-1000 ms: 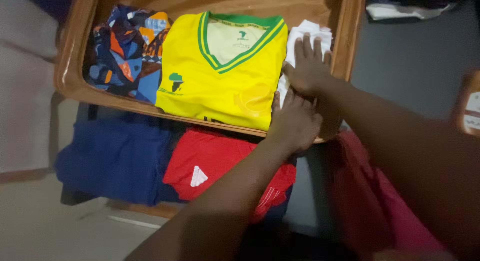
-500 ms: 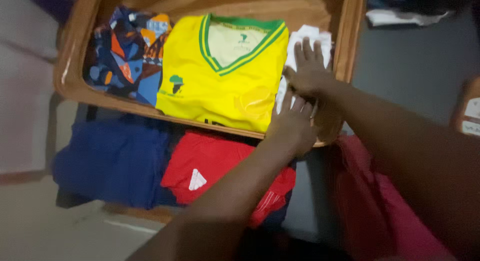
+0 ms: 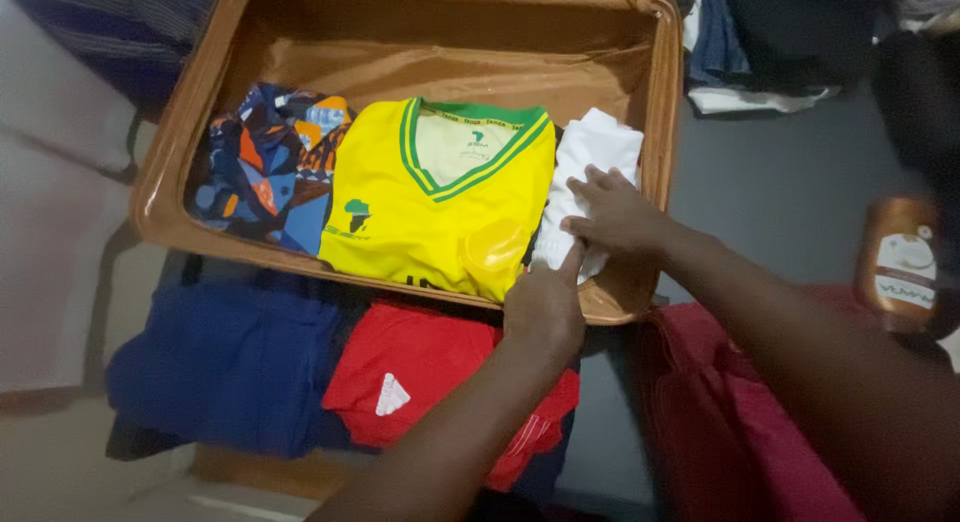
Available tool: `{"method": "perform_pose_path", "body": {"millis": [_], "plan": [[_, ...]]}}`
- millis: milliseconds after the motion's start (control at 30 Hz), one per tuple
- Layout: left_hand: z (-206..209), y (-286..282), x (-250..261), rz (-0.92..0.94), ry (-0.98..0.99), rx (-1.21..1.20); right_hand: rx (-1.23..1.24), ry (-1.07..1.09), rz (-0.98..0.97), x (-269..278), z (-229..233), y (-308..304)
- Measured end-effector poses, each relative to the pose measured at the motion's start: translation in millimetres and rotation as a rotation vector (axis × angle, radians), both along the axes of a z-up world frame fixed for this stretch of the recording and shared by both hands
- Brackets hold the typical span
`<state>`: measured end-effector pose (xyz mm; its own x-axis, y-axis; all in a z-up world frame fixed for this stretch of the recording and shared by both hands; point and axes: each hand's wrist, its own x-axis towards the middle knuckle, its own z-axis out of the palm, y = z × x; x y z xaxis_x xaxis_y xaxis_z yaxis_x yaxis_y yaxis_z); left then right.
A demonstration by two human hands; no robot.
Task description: The person packs a suitcase by folding and placing shirts, shorts, and towels inside, arranging them into layers.
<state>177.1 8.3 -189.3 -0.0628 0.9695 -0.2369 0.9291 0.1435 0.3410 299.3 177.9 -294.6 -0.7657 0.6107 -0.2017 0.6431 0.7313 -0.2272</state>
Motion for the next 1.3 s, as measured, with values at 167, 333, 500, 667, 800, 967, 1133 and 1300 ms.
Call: {"method": "perform_pose_path", "body": {"millis": [167, 333, 500, 667, 800, 967, 1133, 1300], "plan": [[2, 2, -11, -0.114, -0.005, -0.101, 0.158, -0.250, 0.246, 10, -2, -1], [5, 10, -22, -0.115, -0.107, 0.020, -0.119, 0.135, -0.084, -5, 4, -5], [9, 0, -28, -0.089, -0.213, 0.181, -0.019, -0.321, 0.061, -10, 19, -14], [15, -6, -23, -0.083, -0.169, 0.230, -0.085, 0.001, -0.135, -13, -7, -12], [11, -3, -22, -0.098, -0.146, 0.291, -0.213, -0.071, -0.165, -14, 4, -6], [5, 13, -17, 0.103, -0.346, 0.194, -0.357, -0.127, -0.104, -4, 32, 1], [10, 16, -16, 0.041, -0.395, 0.319, -0.165, -0.302, 0.016, -18, 35, -11], [10, 10, -8, 0.041, -0.402, 0.359, -0.185, -0.358, -0.038, -25, 45, -22]]}}
